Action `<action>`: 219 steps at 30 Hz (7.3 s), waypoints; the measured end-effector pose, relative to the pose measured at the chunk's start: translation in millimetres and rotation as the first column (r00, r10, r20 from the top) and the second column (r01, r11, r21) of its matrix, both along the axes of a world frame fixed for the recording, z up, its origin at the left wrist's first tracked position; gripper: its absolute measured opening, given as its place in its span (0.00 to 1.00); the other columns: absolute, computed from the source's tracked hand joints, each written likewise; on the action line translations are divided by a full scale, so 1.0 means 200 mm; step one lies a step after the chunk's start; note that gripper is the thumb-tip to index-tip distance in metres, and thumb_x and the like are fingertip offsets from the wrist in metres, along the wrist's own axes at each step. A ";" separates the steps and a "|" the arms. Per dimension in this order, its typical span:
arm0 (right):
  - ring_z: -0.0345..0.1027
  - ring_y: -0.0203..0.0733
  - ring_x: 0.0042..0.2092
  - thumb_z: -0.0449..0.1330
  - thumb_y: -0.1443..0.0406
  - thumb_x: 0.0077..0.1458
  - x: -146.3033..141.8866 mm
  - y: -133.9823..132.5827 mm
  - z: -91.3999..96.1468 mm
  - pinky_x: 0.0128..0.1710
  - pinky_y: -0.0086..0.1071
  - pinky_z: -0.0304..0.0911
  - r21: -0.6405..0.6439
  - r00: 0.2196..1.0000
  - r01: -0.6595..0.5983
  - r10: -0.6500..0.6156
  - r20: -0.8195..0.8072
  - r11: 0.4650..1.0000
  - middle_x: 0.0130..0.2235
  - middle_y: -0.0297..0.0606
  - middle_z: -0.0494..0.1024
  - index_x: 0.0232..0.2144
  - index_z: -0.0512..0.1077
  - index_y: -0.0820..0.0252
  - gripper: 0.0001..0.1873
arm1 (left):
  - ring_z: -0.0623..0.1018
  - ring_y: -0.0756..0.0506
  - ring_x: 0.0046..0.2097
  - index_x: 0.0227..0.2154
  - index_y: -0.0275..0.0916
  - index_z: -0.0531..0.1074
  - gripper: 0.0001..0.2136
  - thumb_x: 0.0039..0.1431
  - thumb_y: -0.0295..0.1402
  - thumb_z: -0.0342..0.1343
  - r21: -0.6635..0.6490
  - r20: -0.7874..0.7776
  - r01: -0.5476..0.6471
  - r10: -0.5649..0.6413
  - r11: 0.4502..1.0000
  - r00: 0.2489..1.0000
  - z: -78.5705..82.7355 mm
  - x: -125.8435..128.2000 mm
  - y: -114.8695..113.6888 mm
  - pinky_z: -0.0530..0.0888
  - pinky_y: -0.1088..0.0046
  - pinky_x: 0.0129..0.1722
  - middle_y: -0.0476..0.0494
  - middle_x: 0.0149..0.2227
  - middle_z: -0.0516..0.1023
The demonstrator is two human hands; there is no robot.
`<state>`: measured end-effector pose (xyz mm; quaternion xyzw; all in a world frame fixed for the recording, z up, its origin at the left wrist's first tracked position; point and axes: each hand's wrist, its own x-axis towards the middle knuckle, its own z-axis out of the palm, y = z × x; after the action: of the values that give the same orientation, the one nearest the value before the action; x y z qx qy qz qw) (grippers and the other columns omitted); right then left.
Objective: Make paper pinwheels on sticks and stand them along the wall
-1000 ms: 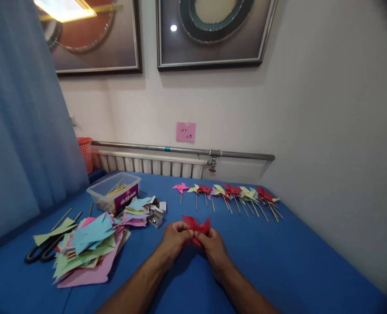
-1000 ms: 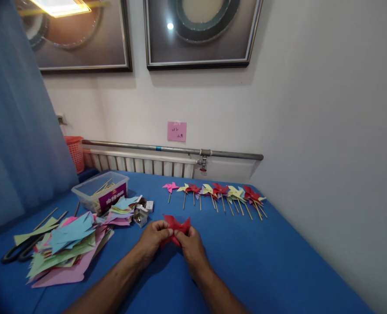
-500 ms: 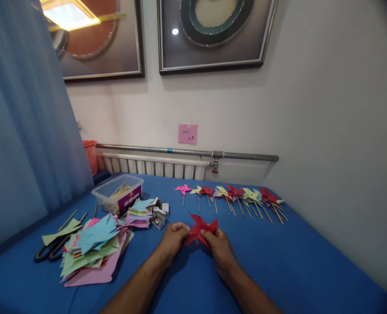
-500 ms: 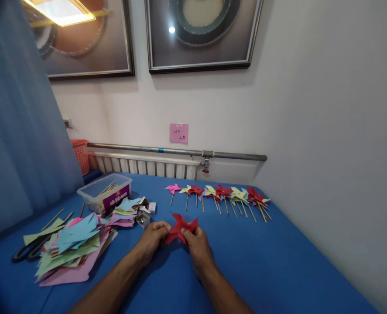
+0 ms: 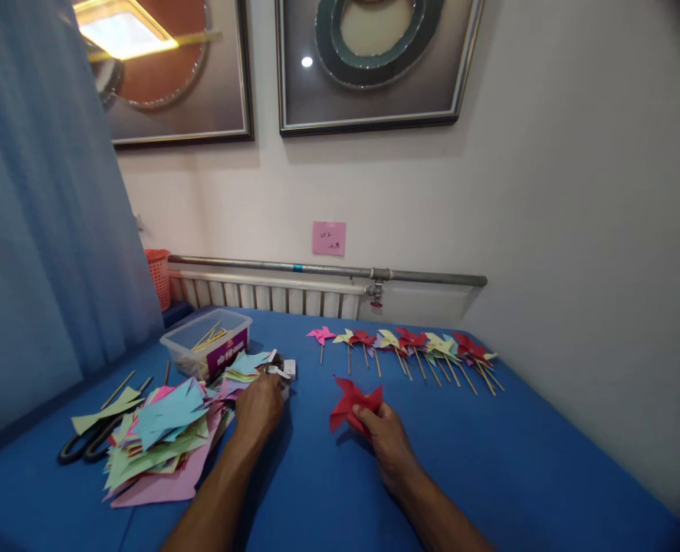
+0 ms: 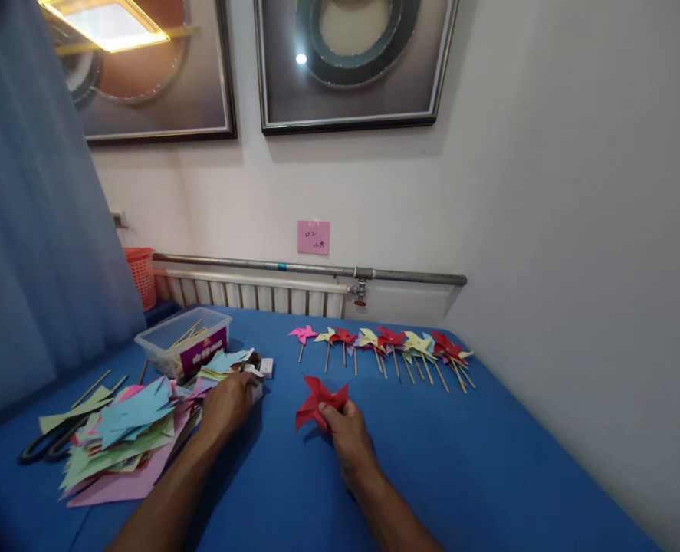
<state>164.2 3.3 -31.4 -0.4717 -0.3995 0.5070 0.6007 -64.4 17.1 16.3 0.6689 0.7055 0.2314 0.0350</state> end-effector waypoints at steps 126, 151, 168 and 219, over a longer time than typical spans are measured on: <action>0.73 0.44 0.35 0.70 0.59 0.42 -0.02 0.02 -0.06 0.40 0.35 0.67 0.119 0.999 -0.032 0.029 0.026 0.992 0.32 0.36 0.82 0.34 0.77 0.60 0.16 | 0.70 0.49 0.33 0.23 0.37 0.74 0.06 0.50 0.30 0.55 0.164 0.794 0.456 -0.391 0.875 0.465 -0.07 0.42 -0.06 0.67 0.75 0.33 0.47 0.31 0.71; 0.77 0.49 0.39 0.73 0.57 0.41 -0.03 0.00 -0.04 0.43 0.40 0.69 0.087 0.985 -0.128 0.137 -0.105 0.988 0.36 0.40 0.84 0.38 0.79 0.61 0.21 | 0.65 0.52 0.24 0.23 0.37 0.70 0.03 0.47 0.30 0.58 0.142 0.862 0.355 -0.292 0.924 0.414 -0.08 0.43 -0.05 0.60 0.77 0.25 0.53 0.21 0.68; 0.77 0.47 0.37 0.74 0.56 0.40 -0.01 -0.01 -0.01 0.42 0.38 0.69 0.085 0.979 -0.190 0.195 -0.056 0.978 0.38 0.41 0.85 0.38 0.80 0.61 0.23 | 0.66 0.55 0.22 0.41 0.34 0.72 0.17 0.46 0.29 0.63 0.101 0.947 0.375 -0.204 0.921 0.247 -0.10 0.44 -0.05 0.60 0.79 0.22 0.56 0.23 0.69; 0.75 0.45 0.34 0.73 0.59 0.38 -0.01 -0.01 0.02 0.38 0.36 0.69 0.073 0.994 -0.106 0.105 0.013 0.992 0.32 0.39 0.83 0.31 0.79 0.61 0.16 | 0.69 0.53 0.23 0.27 0.35 0.74 0.12 0.36 0.29 0.66 0.124 0.985 0.432 -0.164 0.893 0.057 -0.04 0.42 -0.06 0.64 0.78 0.25 0.51 0.22 0.72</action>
<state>161.6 1.3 -27.0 -0.4295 -0.4451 0.5210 0.5883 20.1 5.9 7.7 0.4723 0.3701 0.5252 0.6034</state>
